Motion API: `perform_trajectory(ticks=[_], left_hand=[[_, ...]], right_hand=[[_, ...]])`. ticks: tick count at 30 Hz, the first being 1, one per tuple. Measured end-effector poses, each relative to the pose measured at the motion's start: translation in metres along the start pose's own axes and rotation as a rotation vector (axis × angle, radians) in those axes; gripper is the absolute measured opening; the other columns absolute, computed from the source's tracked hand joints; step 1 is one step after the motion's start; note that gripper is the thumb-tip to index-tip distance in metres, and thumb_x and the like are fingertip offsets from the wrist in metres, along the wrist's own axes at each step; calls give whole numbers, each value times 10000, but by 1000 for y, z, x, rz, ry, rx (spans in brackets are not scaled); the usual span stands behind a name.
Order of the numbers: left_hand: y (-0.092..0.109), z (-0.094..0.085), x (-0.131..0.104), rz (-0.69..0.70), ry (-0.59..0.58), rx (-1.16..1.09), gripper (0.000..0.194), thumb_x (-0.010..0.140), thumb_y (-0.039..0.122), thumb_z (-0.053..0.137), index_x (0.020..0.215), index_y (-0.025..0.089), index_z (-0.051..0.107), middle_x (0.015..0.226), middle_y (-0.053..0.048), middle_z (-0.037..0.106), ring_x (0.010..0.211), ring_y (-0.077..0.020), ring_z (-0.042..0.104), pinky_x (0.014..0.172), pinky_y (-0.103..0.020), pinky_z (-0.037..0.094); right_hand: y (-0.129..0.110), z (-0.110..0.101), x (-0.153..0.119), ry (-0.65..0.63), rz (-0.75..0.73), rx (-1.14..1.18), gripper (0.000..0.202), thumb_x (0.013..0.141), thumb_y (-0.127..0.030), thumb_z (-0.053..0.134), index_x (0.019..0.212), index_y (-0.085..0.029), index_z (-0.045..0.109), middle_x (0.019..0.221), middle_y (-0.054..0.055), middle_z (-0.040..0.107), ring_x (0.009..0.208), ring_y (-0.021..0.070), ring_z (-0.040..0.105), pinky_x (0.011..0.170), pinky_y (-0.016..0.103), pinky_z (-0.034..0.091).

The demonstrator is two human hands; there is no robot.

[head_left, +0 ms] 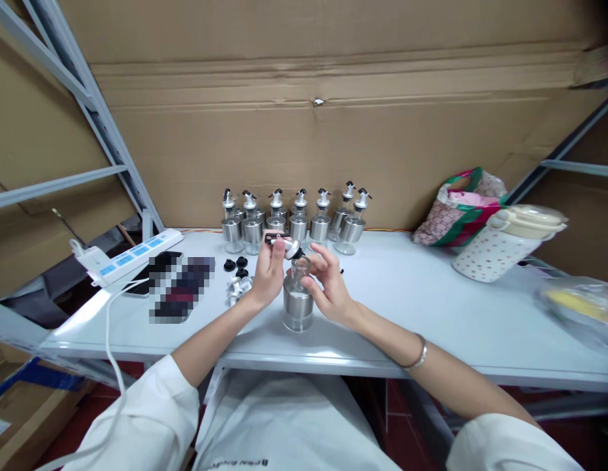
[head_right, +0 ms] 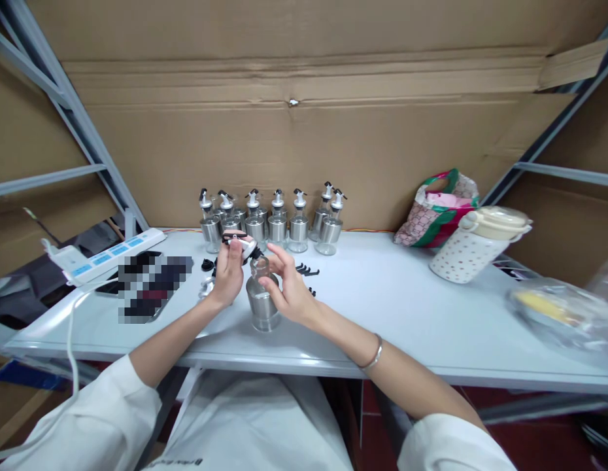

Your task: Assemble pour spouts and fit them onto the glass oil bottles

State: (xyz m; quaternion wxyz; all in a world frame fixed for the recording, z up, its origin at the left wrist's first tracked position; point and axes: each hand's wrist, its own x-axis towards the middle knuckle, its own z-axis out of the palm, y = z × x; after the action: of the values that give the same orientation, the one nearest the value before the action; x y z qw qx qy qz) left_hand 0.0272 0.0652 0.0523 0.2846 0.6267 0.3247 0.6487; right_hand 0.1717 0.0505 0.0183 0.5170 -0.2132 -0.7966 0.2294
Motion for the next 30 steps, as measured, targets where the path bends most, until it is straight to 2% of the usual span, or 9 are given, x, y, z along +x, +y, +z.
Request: perform_trajectory(ticks=[4, 9, 14, 17, 20, 23, 26, 28, 30], left_hand=[[6, -2, 4, 30, -60, -36, 535, 832, 723, 392, 856, 198, 489, 753, -3, 559, 666, -110, 531, 642, -229, 458], [9, -9, 10, 68, -121, -20, 499, 842, 665, 467, 734, 178, 471, 636, 34, 478, 576, -80, 438, 557, -199, 382], [11, -12, 15, 75, -179, -52, 493, 820, 645, 526, 710, 166, 489, 653, 29, 472, 600, -82, 430, 576, -203, 380], [8, -10, 11, 68, -170, -25, 520, 831, 686, 457, 742, 175, 486, 667, 22, 482, 616, -95, 447, 590, -213, 397], [0, -6, 4, 93, -149, 22, 528, 886, 687, 312, 860, 189, 484, 762, -3, 531, 699, -117, 508, 671, -241, 437], [-11, -3, -3, 223, -86, 55, 434, 932, 618, 284, 979, 209, 422, 892, -24, 525, 772, -125, 535, 727, -268, 458], [-19, -4, -5, 477, -28, 58, 268, 968, 487, 343, 1074, 241, 358, 1021, -44, 494, 851, -129, 545, 754, -281, 466], [-21, -6, -4, 633, -92, 91, 233, 979, 417, 349, 1146, 255, 360, 1071, -58, 485, 960, -151, 539, 817, -309, 466], [-22, -9, -3, 722, -204, 130, 323, 965, 432, 375, 1231, 249, 362, 1108, -79, 483, 1064, -188, 512, 887, -352, 457]], right_hand=[[4, 0, 1, -5, -31, -20, 569, 968, -360, 420, 1425, -346, 82, 1132, 98, 566, 1022, 206, 626, 903, 428, 507], [3, -2, 3, -5, -124, -77, 594, 963, -323, 443, 1461, -351, 122, 1176, 108, 585, 986, 213, 651, 854, 433, 533], [-2, -6, 6, -18, -132, -132, 622, 957, -305, 452, 1489, -331, 133, 1114, 97, 632, 922, 209, 660, 828, 415, 543], [-5, -9, 8, -34, -128, -172, 607, 950, -301, 463, 1483, -318, 174, 1191, 113, 610, 911, 201, 651, 834, 405, 542], [-8, -11, 10, -27, -154, -190, 574, 942, -290, 477, 1457, -310, 224, 1280, 129, 564, 951, 198, 637, 844, 389, 538], [-10, -11, 11, -16, -175, -176, 554, 938, -275, 487, 1435, -291, 243, 1149, 110, 610, 909, 186, 638, 817, 373, 542], [-11, -10, 11, -4, -161, -162, 539, 935, -280, 496, 1414, -268, 248, 981, 69, 626, 822, 168, 629, 793, 368, 544], [-11, -9, 10, 2, -158, -148, 523, 935, -288, 499, 1394, -268, 250, 934, 53, 618, 798, 163, 623, 769, 359, 546], [-12, -9, 10, 7, -160, -127, 508, 934, -285, 502, 1374, -276, 250, 923, 44, 612, 789, 163, 626, 744, 352, 545]])
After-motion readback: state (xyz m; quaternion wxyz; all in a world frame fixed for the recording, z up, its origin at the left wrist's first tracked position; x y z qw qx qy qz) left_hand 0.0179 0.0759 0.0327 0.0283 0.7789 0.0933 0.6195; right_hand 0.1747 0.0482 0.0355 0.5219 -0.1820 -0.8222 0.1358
